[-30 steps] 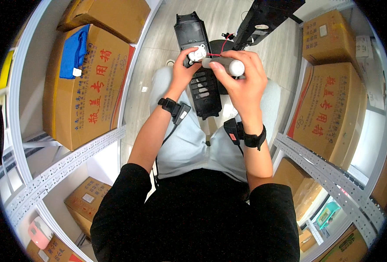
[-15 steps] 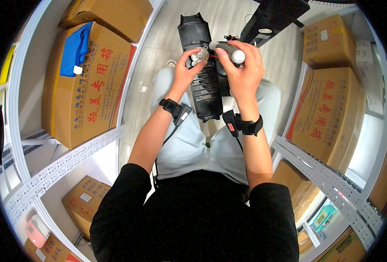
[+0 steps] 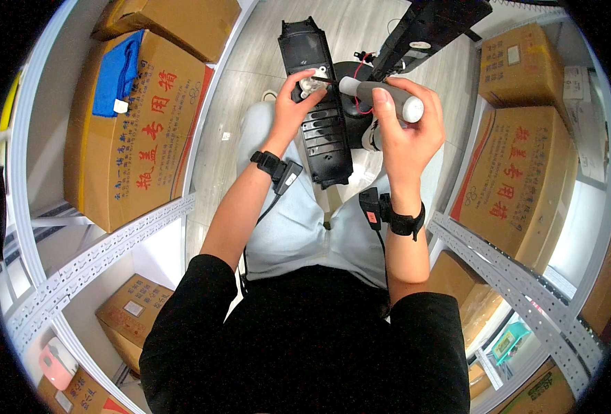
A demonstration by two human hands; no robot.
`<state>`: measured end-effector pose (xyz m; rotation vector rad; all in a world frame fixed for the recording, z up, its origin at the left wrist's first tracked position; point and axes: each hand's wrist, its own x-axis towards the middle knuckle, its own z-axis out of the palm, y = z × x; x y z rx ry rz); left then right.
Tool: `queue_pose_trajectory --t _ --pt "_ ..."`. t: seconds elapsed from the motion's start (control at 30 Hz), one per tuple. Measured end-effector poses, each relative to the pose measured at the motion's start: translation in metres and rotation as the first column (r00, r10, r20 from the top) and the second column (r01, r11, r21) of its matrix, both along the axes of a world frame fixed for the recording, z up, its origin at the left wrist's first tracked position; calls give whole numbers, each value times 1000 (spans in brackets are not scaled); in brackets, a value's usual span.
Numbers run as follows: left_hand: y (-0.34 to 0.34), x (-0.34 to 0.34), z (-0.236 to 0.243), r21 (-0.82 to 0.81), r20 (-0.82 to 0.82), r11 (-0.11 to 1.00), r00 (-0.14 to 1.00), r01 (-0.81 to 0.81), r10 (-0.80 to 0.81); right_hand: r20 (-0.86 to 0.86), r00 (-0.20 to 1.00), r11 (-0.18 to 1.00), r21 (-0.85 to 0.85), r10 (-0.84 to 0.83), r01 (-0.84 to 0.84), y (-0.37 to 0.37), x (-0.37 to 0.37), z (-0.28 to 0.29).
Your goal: The person sits on the floor and uses a soldering iron to work on wires and components inside a black plastic housing. They then attach the housing to a fan stand and secure it with a screwdriver.
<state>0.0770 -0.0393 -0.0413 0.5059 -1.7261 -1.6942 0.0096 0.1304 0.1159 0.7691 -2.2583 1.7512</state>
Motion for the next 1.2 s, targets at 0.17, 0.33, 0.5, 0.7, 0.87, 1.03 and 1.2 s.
queue_pose_trajectory --t 0.17,0.33,0.5,0.7,0.87,1.03,1.2 --pt "-3 1 -2 -18 9 1000 1000 3 -3 145 989 995 -97 43 -29 -5 2 -1" --pt "-2 2 -1 9 22 1000 1000 17 -17 169 985 995 -92 42 -26 -7 3 -1" --pt "-3 1 -6 -7 12 1000 1000 13 -13 180 983 997 -70 23 -11 -8 4 -1" --pt "-1 0 -9 21 19 1000 1000 -21 20 208 978 989 -145 4 27 -6 4 -4" --pt "-3 0 -6 21 8 1000 1000 6 -6 228 974 994 -106 -9 34 -5 -1 -7" --pt "-2 1 -5 21 12 1000 1000 14 -14 287 958 988 -150 4 40 -6 -2 -8" --pt "-2 1 -5 22 -8 1000 1000 11 -10 348 936 987 -127 -50 100 -7 -7 -5"
